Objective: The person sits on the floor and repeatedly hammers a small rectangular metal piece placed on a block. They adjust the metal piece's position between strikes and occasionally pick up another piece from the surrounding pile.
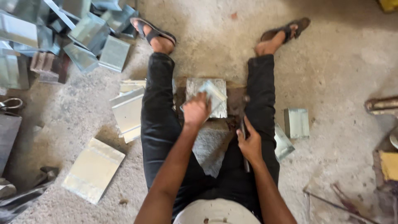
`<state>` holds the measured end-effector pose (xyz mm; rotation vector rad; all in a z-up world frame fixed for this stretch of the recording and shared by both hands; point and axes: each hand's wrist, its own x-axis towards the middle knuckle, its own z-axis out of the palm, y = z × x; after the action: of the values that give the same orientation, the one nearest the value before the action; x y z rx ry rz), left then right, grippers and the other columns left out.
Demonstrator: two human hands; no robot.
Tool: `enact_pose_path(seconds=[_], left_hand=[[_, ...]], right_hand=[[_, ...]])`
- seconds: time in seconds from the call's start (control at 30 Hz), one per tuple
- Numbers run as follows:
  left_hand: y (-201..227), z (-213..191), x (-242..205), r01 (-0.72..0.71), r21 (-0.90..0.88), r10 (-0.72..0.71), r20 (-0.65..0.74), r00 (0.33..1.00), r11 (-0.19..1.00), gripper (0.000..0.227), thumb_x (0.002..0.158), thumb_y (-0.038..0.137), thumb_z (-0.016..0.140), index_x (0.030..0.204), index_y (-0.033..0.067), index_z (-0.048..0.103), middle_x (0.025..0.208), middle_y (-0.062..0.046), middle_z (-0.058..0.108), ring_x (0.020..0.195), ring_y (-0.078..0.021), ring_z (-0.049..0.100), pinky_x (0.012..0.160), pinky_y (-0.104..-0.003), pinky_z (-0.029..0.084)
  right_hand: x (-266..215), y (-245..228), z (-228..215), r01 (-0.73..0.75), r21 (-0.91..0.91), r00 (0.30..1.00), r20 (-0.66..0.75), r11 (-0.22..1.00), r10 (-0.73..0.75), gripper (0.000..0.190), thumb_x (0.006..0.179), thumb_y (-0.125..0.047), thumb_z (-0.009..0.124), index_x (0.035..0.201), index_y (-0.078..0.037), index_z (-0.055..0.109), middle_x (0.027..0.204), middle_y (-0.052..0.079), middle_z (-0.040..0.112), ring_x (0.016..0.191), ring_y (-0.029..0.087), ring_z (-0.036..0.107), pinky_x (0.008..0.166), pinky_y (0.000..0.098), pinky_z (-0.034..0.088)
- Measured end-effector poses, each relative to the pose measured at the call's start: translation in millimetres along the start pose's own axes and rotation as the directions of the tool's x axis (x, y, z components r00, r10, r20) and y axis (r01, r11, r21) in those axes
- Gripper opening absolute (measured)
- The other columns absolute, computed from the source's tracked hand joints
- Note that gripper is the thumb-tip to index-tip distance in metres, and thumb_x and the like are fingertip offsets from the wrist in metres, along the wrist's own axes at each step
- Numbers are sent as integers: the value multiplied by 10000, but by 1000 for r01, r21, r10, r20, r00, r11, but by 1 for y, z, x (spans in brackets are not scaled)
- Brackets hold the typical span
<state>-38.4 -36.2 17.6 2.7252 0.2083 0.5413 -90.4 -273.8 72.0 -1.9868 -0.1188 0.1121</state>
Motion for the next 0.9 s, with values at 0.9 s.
enact_pose_path(seconds=[0.9], left_hand=[[-11, -30, -12, 654, -286, -582, 302, 755, 700, 674, 998, 319, 615, 1509, 19, 296, 1044, -330, 698, 928, -512, 675, 860, -576, 531]], right_hand=[[7, 52, 15, -127, 184, 988, 110, 975, 108, 608, 991, -80, 671, 1565, -89, 471, 797, -6, 595, 574, 55, 490, 503, 233, 431]])
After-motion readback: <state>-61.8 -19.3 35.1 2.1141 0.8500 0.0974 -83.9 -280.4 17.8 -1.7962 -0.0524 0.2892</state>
